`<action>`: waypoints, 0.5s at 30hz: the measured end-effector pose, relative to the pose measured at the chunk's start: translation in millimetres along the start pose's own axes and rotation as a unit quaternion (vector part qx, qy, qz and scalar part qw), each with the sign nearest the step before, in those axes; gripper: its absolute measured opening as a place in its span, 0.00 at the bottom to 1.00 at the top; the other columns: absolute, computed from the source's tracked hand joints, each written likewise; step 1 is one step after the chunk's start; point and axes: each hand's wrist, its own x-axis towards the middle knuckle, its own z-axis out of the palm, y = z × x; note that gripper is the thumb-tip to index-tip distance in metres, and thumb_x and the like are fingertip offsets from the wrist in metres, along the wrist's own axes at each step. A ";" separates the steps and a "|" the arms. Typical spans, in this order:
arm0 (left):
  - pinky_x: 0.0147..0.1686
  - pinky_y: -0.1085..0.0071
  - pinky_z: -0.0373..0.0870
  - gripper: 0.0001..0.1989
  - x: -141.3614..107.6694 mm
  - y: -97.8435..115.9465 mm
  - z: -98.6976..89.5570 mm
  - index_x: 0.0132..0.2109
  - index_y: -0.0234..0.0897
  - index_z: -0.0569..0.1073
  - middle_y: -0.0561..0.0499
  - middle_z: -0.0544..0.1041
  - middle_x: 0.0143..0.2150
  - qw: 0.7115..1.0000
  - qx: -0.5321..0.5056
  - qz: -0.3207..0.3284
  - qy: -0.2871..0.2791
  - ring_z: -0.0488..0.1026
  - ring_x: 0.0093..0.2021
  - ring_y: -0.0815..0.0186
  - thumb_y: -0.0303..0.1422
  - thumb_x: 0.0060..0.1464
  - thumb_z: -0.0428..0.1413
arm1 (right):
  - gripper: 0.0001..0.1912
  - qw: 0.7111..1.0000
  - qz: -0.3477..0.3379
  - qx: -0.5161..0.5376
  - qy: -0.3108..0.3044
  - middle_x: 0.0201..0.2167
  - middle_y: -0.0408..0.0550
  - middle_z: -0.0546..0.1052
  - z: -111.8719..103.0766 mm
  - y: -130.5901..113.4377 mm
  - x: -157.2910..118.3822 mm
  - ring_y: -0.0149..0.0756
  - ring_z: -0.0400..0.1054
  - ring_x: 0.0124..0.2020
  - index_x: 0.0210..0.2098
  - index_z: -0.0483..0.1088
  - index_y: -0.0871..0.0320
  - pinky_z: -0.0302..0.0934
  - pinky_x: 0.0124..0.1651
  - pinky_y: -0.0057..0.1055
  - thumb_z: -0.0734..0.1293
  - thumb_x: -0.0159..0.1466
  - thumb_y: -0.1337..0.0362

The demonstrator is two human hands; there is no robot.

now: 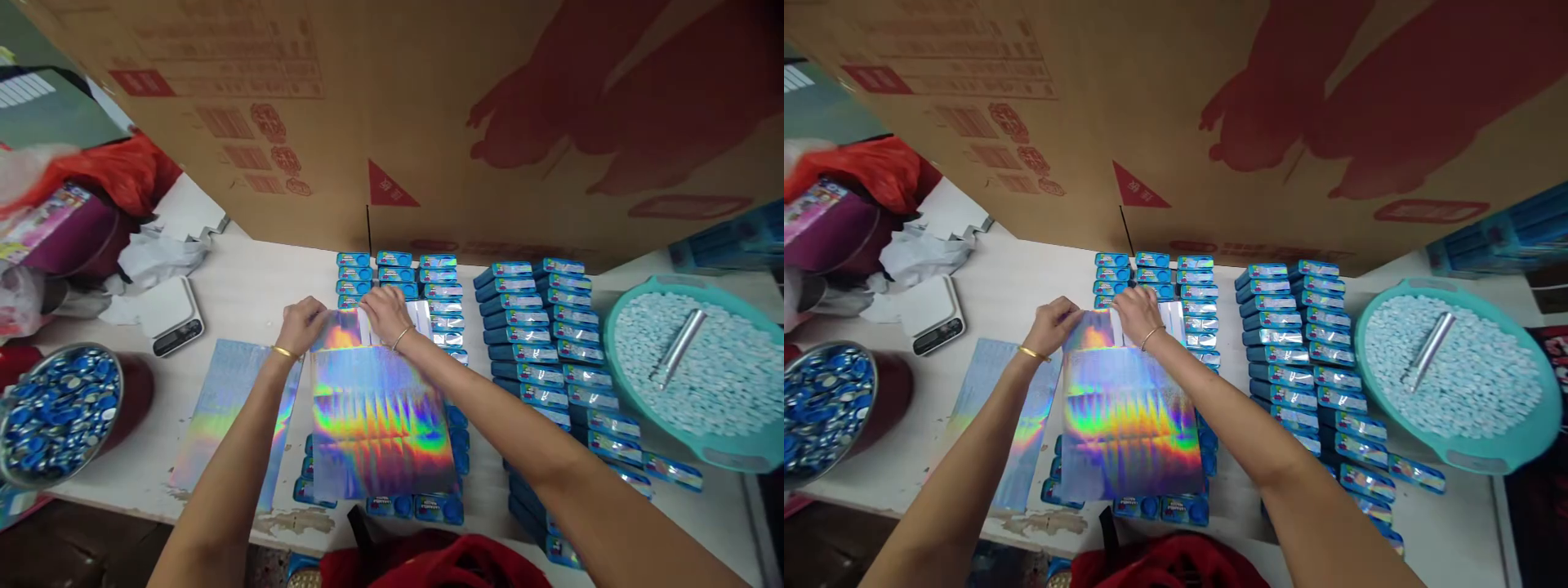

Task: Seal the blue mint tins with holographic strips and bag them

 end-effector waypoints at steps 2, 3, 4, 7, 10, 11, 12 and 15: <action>0.43 0.61 0.60 0.10 -4.5 7.3 -4.7 0.39 0.39 0.75 0.47 0.76 0.39 0.997 0.067 0.036 0.025 0.70 0.41 0.59 0.38 0.59 0.52 | 0.16 1.000 -0.008 -0.002 -0.026 0.38 0.51 0.74 -4.1 -4.6 0.6 0.42 0.62 0.43 0.38 0.71 0.58 0.49 0.47 0.37 0.53 0.72 0.61; 0.44 0.59 0.59 0.11 -6.5 12.4 -5.2 0.44 0.40 0.75 0.46 0.76 0.43 0.993 0.095 0.058 0.033 0.69 0.44 0.57 0.38 0.59 0.52 | 0.16 0.999 -0.011 -0.005 -0.038 0.39 0.52 0.74 -5.7 -7.4 0.7 0.42 0.62 0.42 0.38 0.70 0.58 0.49 0.45 0.37 0.54 0.71 0.62; 0.44 0.59 0.59 0.13 -8.4 18.1 -4.6 0.49 0.40 0.74 0.45 0.76 0.46 0.990 0.115 0.080 0.034 0.69 0.47 0.56 0.38 0.60 0.51 | 0.15 0.999 -0.012 -0.009 -0.047 0.39 0.52 0.74 -7.0 -10.2 1.0 0.42 0.62 0.42 0.38 0.70 0.59 0.48 0.44 0.36 0.54 0.71 0.62; 0.41 0.59 0.59 0.14 -13.8 32.8 2.3 0.51 0.41 0.74 0.44 0.76 0.47 0.981 0.149 0.124 0.014 0.69 0.46 0.56 0.34 0.61 0.48 | 0.15 0.998 -0.007 -0.017 -0.063 0.40 0.52 0.74 -8.5 -16.4 2.2 0.42 0.62 0.42 0.38 0.70 0.59 0.48 0.43 0.36 0.54 0.72 0.63; 0.42 0.58 0.59 0.15 -19.3 37.8 10.7 0.50 0.42 0.74 0.44 0.77 0.48 0.979 0.162 0.122 0.030 0.70 0.44 0.57 0.31 0.62 0.47 | 0.14 0.997 -0.001 -0.014 -0.070 0.41 0.52 0.74 -7.1 -17.8 4.4 0.42 0.63 0.43 0.39 0.69 0.59 0.48 0.43 0.36 0.54 0.72 0.63; 0.44 0.57 0.59 0.15 -21.4 37.2 13.1 0.51 0.42 0.74 0.44 0.77 0.50 0.979 0.160 0.119 0.039 0.70 0.45 0.57 0.31 0.62 0.47 | 0.14 0.997 0.001 -0.011 -0.072 0.41 0.52 0.75 -6.1 -17.4 5.3 0.42 0.63 0.43 0.39 0.70 0.59 0.48 0.44 0.36 0.54 0.72 0.63; 0.46 0.57 0.59 0.16 -23.6 35.8 15.3 0.52 0.43 0.73 0.44 0.76 0.53 0.980 0.157 0.116 0.048 0.71 0.46 0.58 0.30 0.62 0.46 | 0.15 0.997 0.002 -0.008 -0.073 0.42 0.52 0.75 -4.8 -16.9 6.3 0.42 0.64 0.44 0.39 0.70 0.59 0.48 0.44 0.36 0.54 0.72 0.63; 0.54 0.54 0.55 0.18 -32.6 30.2 21.5 0.54 0.44 0.72 0.44 0.71 0.60 0.980 0.148 0.120 0.062 0.71 0.51 0.59 0.28 0.63 0.45 | 0.15 0.997 0.011 -0.001 -0.076 0.42 0.52 0.75 -0.7 -15.1 9.2 0.42 0.64 0.44 0.38 0.70 0.58 0.48 0.44 0.36 0.54 0.72 0.63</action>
